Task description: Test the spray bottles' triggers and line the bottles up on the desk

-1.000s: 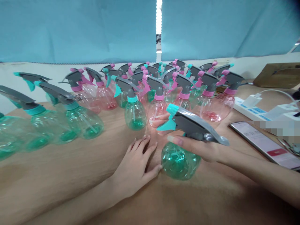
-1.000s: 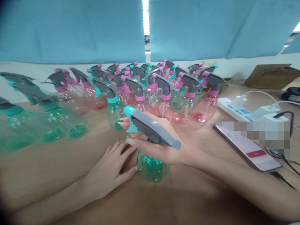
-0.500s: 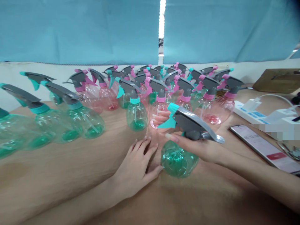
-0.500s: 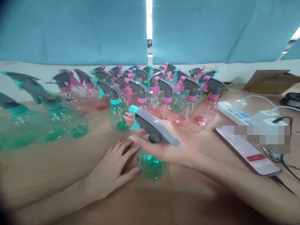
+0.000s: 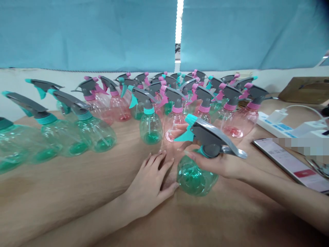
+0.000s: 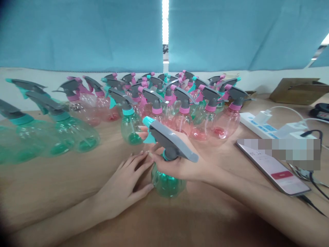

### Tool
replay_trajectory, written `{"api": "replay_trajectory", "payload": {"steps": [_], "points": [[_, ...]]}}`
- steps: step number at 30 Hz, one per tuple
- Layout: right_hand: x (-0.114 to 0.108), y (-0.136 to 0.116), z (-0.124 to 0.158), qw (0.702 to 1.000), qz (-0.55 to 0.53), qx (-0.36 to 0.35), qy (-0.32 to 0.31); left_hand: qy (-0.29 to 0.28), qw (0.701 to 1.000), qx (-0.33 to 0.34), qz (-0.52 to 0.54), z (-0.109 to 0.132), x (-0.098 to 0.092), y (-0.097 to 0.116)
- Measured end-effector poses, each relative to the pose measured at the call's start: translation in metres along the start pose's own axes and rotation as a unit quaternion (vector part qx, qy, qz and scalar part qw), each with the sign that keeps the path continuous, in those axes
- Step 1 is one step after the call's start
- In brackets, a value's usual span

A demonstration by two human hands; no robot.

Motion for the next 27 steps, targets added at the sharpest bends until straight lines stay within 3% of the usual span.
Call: {"api": "replay_trajectory", "payload": {"steps": [3, 11, 18, 27], "points": [[-0.0001, -0.0005, -0.0013, 1.0, -0.015, -0.012, 0.005, 0.002, 1.0, -0.001, 0.001, 0.0003, -0.0004, 0.0], [-0.0001, 0.0082, -0.0006, 0.996, -0.066, -0.028, -0.052, 0.001, 1.0, -0.001, 0.002, 0.001, -0.0016, 0.001], [0.0027, 0.0055, 0.0016, 0.997, -0.073, -0.021, -0.016, -0.002, 1.0, -0.002, 0.0, -0.0005, -0.0022, 0.0014], [0.0011, 0.0061, 0.002, 0.997, -0.07, -0.015, -0.02, -0.001, 1.0, -0.003, 0.0, 0.0, -0.002, 0.0012]]}}
Point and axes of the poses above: each hand's wrist, its own z-axis away from the middle knuckle, its own x-axis out of the palm, y = z × x, the point moved 1 cm from there along -z, towards the middle knuckle, and after that the axes turned 10 degrees about z, right-handed, at the moved point
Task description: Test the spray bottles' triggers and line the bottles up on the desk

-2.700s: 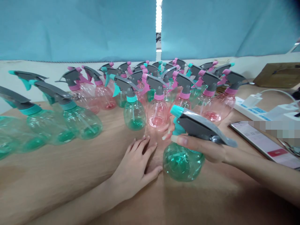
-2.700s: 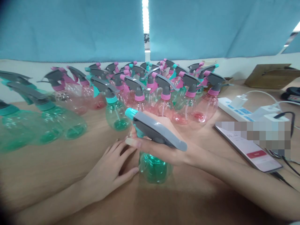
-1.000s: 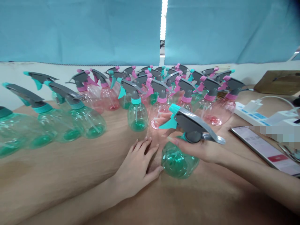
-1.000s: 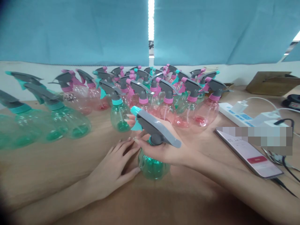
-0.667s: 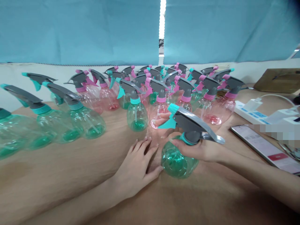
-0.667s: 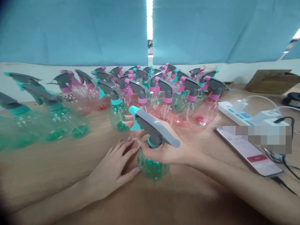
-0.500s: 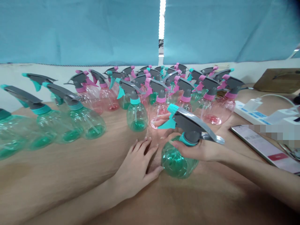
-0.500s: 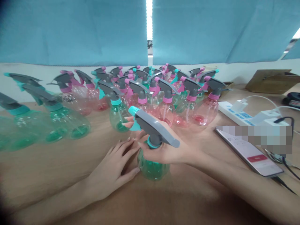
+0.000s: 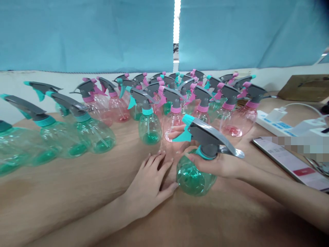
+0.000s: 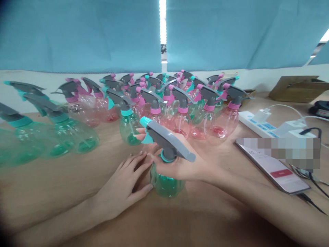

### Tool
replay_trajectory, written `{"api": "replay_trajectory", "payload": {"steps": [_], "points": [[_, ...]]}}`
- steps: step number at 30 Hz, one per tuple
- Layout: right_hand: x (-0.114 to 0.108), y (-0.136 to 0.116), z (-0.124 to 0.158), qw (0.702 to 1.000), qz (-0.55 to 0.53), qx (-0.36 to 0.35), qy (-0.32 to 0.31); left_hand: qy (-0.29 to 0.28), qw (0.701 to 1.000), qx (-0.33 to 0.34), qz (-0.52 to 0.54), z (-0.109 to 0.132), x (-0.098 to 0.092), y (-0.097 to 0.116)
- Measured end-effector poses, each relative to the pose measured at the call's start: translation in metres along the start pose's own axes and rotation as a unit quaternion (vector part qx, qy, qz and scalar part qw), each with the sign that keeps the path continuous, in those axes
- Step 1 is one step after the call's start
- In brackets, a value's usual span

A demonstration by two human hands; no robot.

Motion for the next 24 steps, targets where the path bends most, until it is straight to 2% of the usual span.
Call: {"api": "replay_trajectory", "payload": {"steps": [6, 16, 20, 24], "points": [[0.0, -0.001, 0.001, 0.999, 0.003, 0.016, -0.038, 0.0, 1.0, -0.003, 0.004, 0.0, -0.001, 0.0], [0.001, 0.008, 0.004, 0.998, -0.014, 0.04, -0.051, -0.009, 1.0, -0.001, -0.006, -0.001, -0.001, 0.0], [0.001, 0.004, 0.004, 0.998, -0.024, 0.041, -0.03, -0.008, 1.0, -0.001, -0.008, -0.001, -0.001, 0.0], [-0.002, -0.004, 0.003, 0.997, -0.021, 0.08, -0.003, -0.003, 1.0, -0.002, -0.014, 0.0, -0.002, 0.0]]}}
Point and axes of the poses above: each hand's wrist, its own z-axis away from the middle knuckle, its own x-axis out of the palm, y = z × x, the point moved 1 cm from there along -z, towards the middle knuckle, and after that the axes turned 10 degrees about z, right-handed, at the moved point
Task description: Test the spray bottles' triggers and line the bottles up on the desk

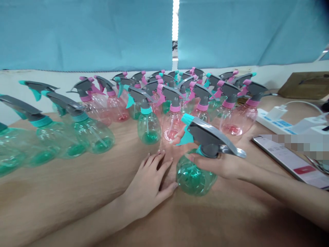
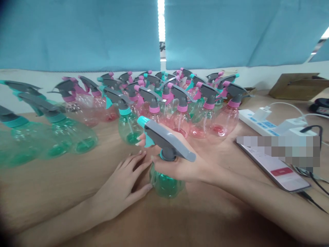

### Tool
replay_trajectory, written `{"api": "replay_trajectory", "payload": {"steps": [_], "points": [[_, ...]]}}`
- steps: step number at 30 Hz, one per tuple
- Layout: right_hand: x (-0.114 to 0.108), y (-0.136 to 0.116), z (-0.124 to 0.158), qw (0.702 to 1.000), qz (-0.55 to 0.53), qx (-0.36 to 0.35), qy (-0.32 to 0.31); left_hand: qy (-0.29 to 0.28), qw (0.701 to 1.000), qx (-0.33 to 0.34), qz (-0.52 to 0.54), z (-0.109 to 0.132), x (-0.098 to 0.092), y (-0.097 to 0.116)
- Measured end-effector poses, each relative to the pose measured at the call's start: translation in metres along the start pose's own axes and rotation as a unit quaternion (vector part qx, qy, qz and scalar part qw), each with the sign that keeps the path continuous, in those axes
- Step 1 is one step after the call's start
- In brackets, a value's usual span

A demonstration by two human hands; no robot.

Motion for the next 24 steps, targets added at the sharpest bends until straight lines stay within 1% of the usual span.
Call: {"api": "replay_trajectory", "payload": {"steps": [2, 7, 10, 16, 24], "points": [[-0.0009, -0.0008, 0.0006, 1.0, -0.004, 0.01, -0.005, -0.003, 1.0, 0.0, 0.001, -0.0002, -0.0001, 0.0003], [-0.0029, 0.0029, 0.0016, 0.999, 0.001, 0.006, -0.035, -0.004, 1.0, -0.002, 0.009, -0.0008, 0.0, 0.0001], [-0.004, 0.0026, 0.0027, 0.999, 0.018, 0.011, -0.032, 0.002, 1.0, 0.0, 0.009, -0.0007, 0.0, 0.0], [-0.0034, 0.0043, 0.0054, 0.998, 0.019, 0.051, -0.041, -0.006, 1.0, -0.004, 0.0, -0.0004, 0.0005, 0.0001], [0.0001, 0.0048, 0.0032, 0.999, 0.001, 0.011, -0.045, 0.004, 1.0, -0.001, 0.007, -0.0002, 0.0016, -0.0011]]}}
Point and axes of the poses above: each hand's wrist, its own z-axis away from the middle knuckle, its own x-axis out of the palm, y = z × x, the point moved 1 cm from there along -z, towards the middle knuckle, and after that the axes turned 10 degrees about z, right-handed, at the moved point
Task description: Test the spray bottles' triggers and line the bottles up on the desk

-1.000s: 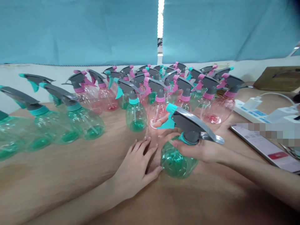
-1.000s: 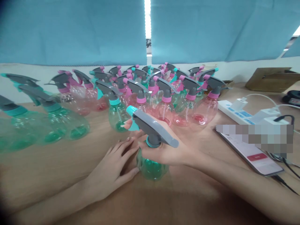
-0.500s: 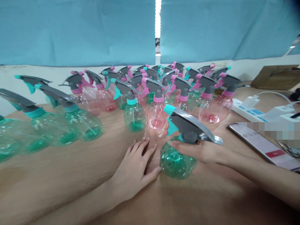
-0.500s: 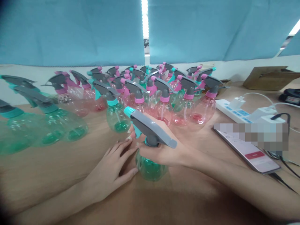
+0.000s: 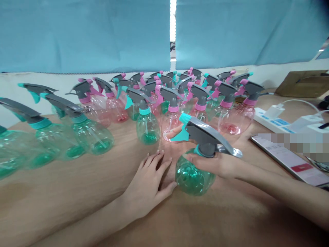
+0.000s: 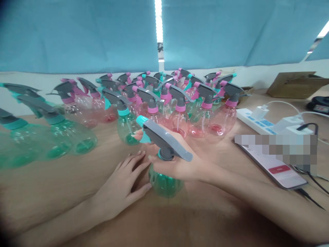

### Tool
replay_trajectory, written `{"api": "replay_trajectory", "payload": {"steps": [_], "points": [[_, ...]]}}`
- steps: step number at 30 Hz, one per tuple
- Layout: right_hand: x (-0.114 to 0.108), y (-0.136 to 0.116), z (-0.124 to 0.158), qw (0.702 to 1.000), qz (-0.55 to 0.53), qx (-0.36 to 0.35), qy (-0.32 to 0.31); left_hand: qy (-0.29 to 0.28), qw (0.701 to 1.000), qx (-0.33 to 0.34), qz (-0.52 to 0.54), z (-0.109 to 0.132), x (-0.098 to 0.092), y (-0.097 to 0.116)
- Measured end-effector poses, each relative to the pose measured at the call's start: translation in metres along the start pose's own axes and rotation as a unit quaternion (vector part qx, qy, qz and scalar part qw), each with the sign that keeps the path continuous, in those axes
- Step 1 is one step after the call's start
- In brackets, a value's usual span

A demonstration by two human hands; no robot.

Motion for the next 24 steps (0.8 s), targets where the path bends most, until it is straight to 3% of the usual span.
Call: {"api": "replay_trajectory", "payload": {"steps": [6, 12, 24], "points": [[0.0, -0.004, -0.006, 0.998, -0.027, -0.049, 0.026, -0.006, 1.0, -0.001, 0.001, 0.0, -0.001, 0.001], [-0.001, 0.0, -0.005, 0.993, -0.065, -0.093, -0.027, -0.011, 1.0, -0.003, -0.007, 0.0, -0.001, 0.002], [0.002, 0.006, -0.001, 0.999, 0.007, -0.013, -0.033, 0.0, 1.0, 0.004, -0.006, 0.0, -0.001, 0.002]]}}
Point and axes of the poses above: each hand's wrist, its own z-axis away from the middle knuckle, its own x-axis out of the palm, y = z × x, the point moved 1 cm from there along -z, towards the middle knuckle, and after that the axes turned 10 degrees about z, right-handed, at the moved point
